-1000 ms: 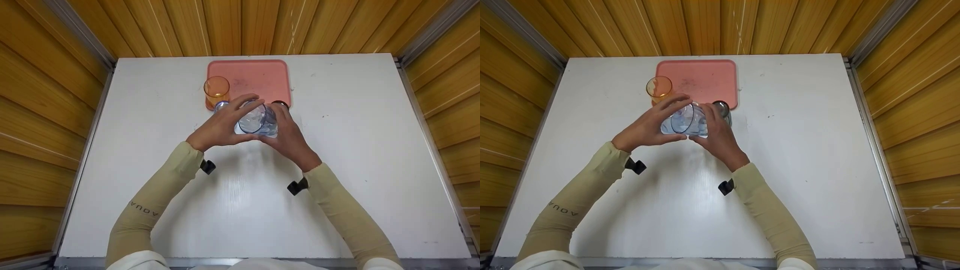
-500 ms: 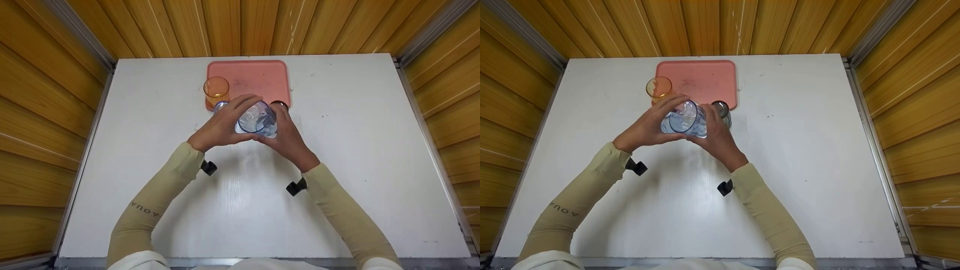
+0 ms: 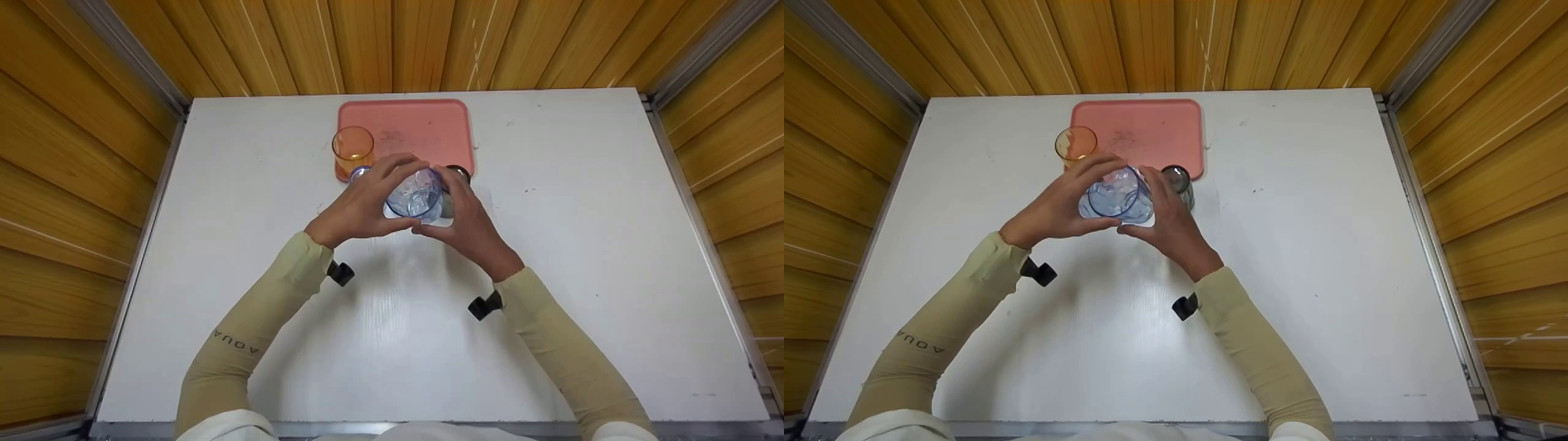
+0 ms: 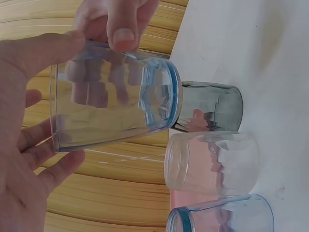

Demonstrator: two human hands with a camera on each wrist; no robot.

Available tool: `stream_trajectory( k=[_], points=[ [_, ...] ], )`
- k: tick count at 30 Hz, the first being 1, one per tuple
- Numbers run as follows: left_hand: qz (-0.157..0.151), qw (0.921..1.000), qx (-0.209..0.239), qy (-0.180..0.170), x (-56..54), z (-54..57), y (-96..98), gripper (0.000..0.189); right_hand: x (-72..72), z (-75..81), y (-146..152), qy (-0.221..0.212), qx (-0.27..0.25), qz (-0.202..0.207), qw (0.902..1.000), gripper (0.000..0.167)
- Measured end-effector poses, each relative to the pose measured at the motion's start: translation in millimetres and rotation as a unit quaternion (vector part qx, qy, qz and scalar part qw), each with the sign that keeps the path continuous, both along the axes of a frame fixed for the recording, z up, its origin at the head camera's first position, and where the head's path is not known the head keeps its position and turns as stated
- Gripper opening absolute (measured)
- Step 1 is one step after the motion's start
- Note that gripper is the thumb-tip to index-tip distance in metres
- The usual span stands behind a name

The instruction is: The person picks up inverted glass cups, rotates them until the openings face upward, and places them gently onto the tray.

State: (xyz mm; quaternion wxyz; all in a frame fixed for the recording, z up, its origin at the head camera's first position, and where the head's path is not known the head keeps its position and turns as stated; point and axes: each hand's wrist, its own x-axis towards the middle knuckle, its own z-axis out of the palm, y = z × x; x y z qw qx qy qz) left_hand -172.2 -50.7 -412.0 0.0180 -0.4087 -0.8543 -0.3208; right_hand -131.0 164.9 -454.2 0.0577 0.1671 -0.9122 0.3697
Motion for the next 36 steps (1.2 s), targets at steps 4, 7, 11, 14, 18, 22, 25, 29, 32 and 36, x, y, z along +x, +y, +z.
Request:
stream_trajectory(
  k=[4,7,11,14,18,22,25,29,32,36],
  points=[
    [-0.005,1.0000,0.005,0.004,0.0,0.3,2.0,0.084,0.9,2.0,-0.5,0.001,-0.004,0.002,1.0000,0.100],
    [-0.007,0.9999,0.006,0.007,0.1,0.6,3.4,0.084,1.4,2.6,-1.3,0.002,-0.006,-0.001,1.0000,0.098],
    [-0.003,1.0000,0.005,-0.005,0.6,0.8,4.3,0.087,1.5,2.3,-1.9,0.004,-0.008,-0.009,0.9999,0.096],
    [0.001,0.9998,0.008,-0.019,0.6,1.0,4.4,0.089,1.2,0.7,-1.6,0.016,-0.015,-0.011,0.9997,0.093],
    [0.004,0.9994,0.014,-0.030,0.2,0.5,3.8,0.091,0.2,-1.4,-1.2,0.038,-0.026,-0.008,0.9989,0.089],
    [0.010,0.9989,0.015,-0.043,0.6,-0.1,3.7,0.094,-0.1,-1.9,-1.6,0.039,-0.029,-0.012,0.9988,0.089],
    [0.013,0.9983,0.014,-0.056,1.2,-0.4,3.4,0.096,0.9,-1.4,-2.0,0.032,-0.041,-0.014,0.9986,0.088],
    [0.014,0.9970,0.017,-0.074,2.0,-0.4,3.0,0.098,1.7,-1.0,-2.3,0.026,-0.057,-0.010,0.9980,0.089],
    [0.016,0.9963,0.018,-0.083,2.3,-0.9,3.1,0.098,2.1,-1.0,-2.6,0.025,-0.061,-0.010,0.9978,0.089],
    [0.015,0.9959,0.019,-0.088,2.1,-1.9,3.9,0.099,2.1,-1.3,-2.6,0.030,-0.065,-0.012,0.9974,0.088]
  ],
)
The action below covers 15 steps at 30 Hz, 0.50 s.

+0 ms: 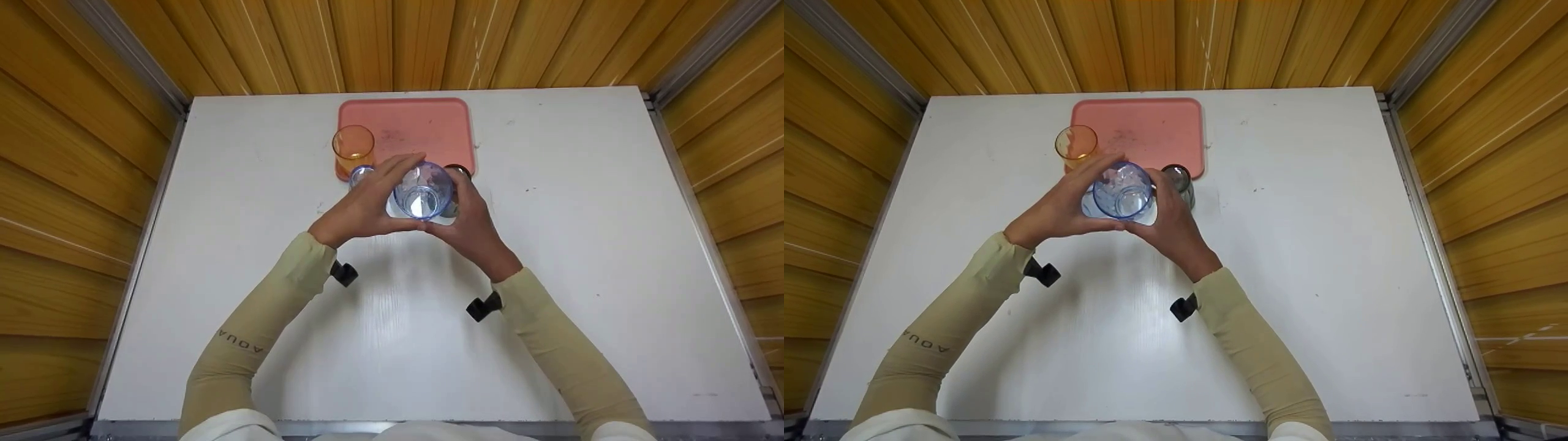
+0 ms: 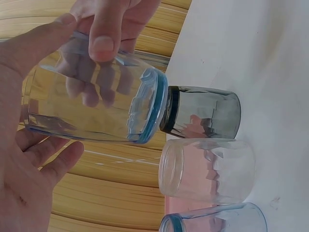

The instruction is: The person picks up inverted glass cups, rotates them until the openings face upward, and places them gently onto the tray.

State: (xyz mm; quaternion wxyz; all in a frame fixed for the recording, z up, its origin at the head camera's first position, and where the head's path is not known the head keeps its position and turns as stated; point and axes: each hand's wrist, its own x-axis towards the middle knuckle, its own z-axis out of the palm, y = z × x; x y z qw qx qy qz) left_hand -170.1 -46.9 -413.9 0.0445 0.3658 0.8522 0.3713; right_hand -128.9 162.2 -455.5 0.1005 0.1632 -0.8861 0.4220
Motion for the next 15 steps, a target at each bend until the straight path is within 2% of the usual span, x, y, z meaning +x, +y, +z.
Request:
stream_trajectory(
  k=[6,15],
  points=[
    [-0.002,1.0000,0.003,-0.008,-0.1,-0.4,0.4,0.100,-0.3,-1.5,0.0,0.014,0.005,-0.002,0.9999,0.089],
    [-0.004,1.0000,-0.006,-0.007,0.1,1.0,-1.1,0.097,-1.3,-4.1,-1.5,-0.008,0.010,0.009,0.9999,0.089]
  ],
)
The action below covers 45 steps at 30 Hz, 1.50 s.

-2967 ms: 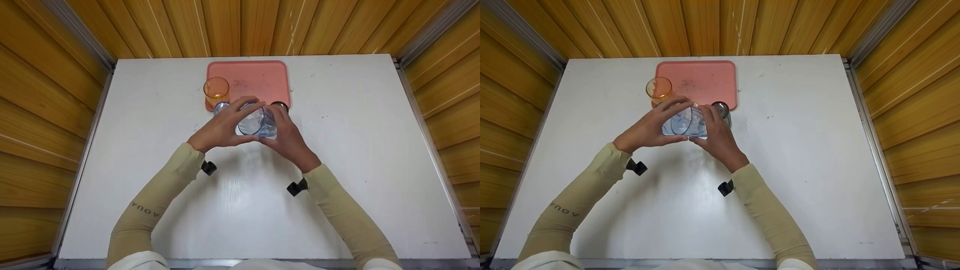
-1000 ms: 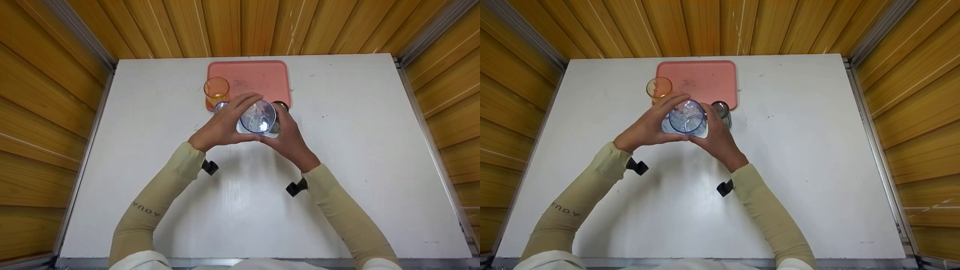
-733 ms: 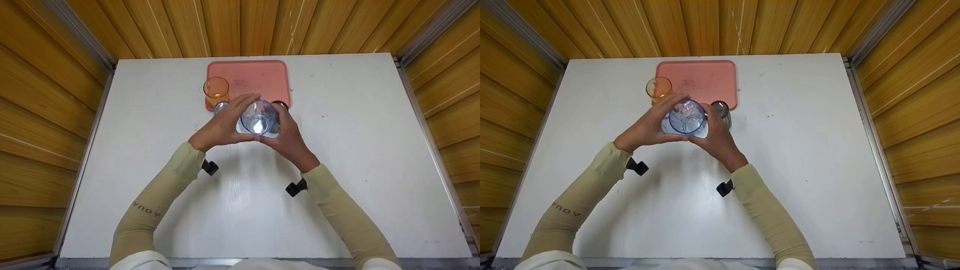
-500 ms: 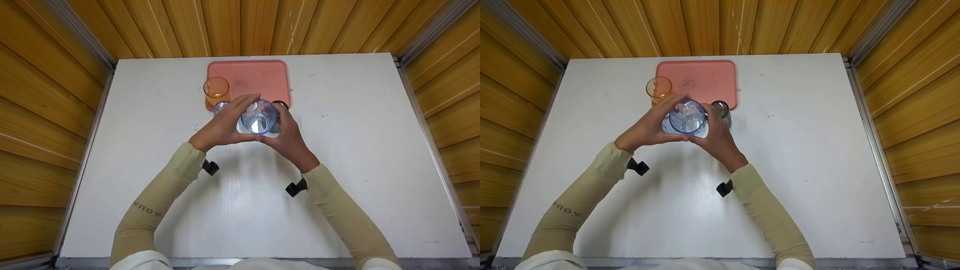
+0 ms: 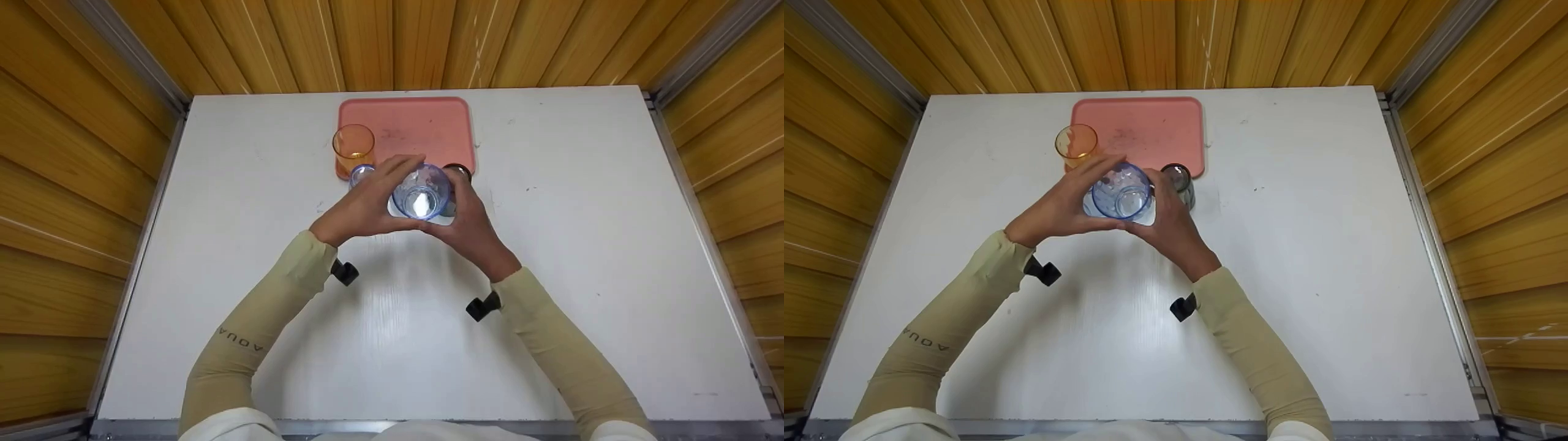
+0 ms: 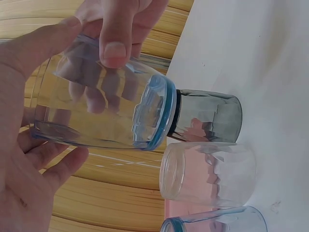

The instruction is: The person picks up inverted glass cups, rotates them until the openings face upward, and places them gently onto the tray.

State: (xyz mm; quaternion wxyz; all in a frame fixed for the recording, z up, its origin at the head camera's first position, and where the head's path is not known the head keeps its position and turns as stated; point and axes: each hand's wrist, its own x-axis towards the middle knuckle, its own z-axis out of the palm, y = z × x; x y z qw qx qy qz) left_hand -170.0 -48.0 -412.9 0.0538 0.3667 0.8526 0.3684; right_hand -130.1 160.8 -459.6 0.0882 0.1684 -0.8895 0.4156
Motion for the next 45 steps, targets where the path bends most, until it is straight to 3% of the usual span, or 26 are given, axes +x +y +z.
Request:
stream_trajectory(
  k=[13,30,38,45],
  points=[
    [0.023,0.9997,-0.012,0.003,-2.9,-0.6,-5.7,0.093,-4.7,-0.3,6.4,-0.015,0.024,0.015,0.9995,0.100],
    [0.045,0.9986,-0.027,-0.005,-3.4,3.6,-16.2,0.094,-12.4,-6.1,17.3,-0.003,0.075,-0.038,0.9965,0.073],
    [0.045,0.9983,-0.033,0.014,-5.3,5.5,-19.7,0.095,-18.5,-10.9,20.5,-0.038,0.077,-0.053,0.9949,0.067],
    [0.053,0.9980,-0.035,0.000,-6.1,6.5,-22.0,0.095,-22.5,-15.7,22.3,-0.055,0.070,-0.055,0.9944,0.063]
  ],
)
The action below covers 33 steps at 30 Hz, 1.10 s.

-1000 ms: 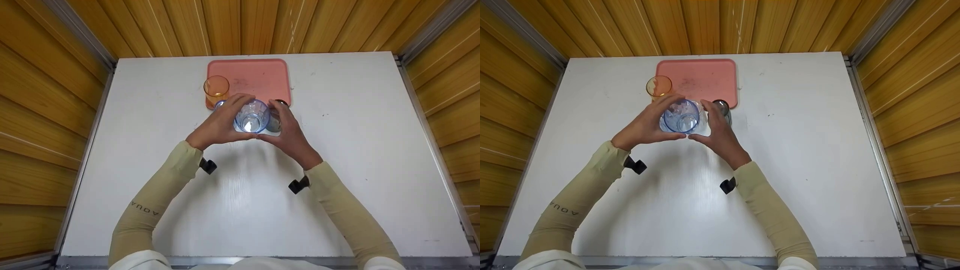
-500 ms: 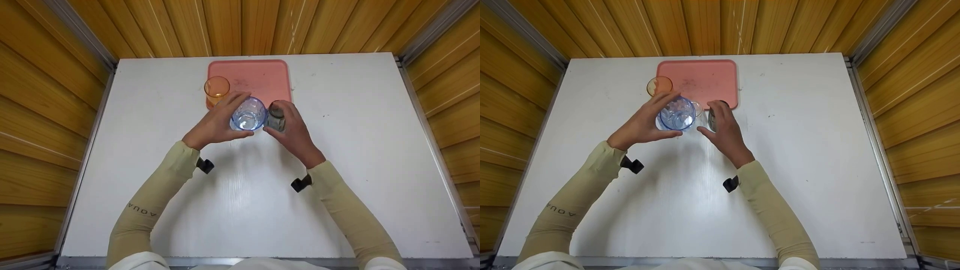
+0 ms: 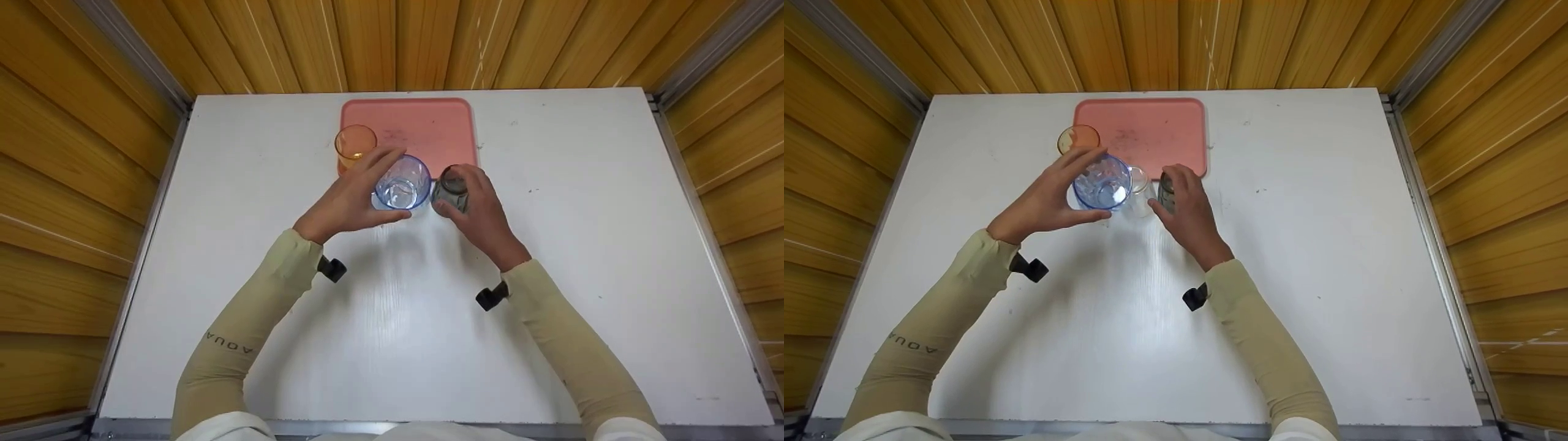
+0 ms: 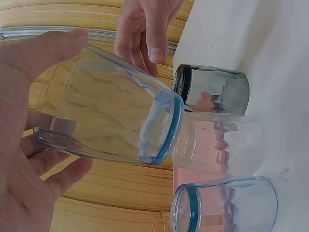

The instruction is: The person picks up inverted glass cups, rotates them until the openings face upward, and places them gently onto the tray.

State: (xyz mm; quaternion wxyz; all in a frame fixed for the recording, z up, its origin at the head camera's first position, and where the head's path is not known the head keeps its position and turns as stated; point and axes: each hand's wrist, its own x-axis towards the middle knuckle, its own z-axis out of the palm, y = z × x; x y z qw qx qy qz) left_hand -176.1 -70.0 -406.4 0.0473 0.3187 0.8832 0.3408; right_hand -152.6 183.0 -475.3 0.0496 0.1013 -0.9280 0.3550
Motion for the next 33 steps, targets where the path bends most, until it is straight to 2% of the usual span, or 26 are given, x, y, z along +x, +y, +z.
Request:
stream_trajectory(
  k=[9,16,23,33],
  points=[
    [0.004,1.0000,0.007,-0.001,-1.7,-0.4,-3.1,0.095,-4.3,-2.5,-0.4,-0.016,0.005,-0.011,0.9998,0.061],
    [0.014,0.9999,-0.005,-0.003,-1.8,1.3,-4.9,0.096,-8.5,-3.7,0.2,-0.017,0.012,-0.017,0.9996,0.060],
    [0.013,0.9997,-0.009,0.018,-2.1,0.8,-7.2,0.095,-15.3,-7.7,2.2,-0.012,0.022,-0.010,0.9997,0.057],
    [0.017,0.9997,-0.009,0.016,-3.0,2.9,-9.9,0.096,-22.8,-12.8,4.1,-0.024,0.023,-0.012,0.9994,0.059]
  ],
)
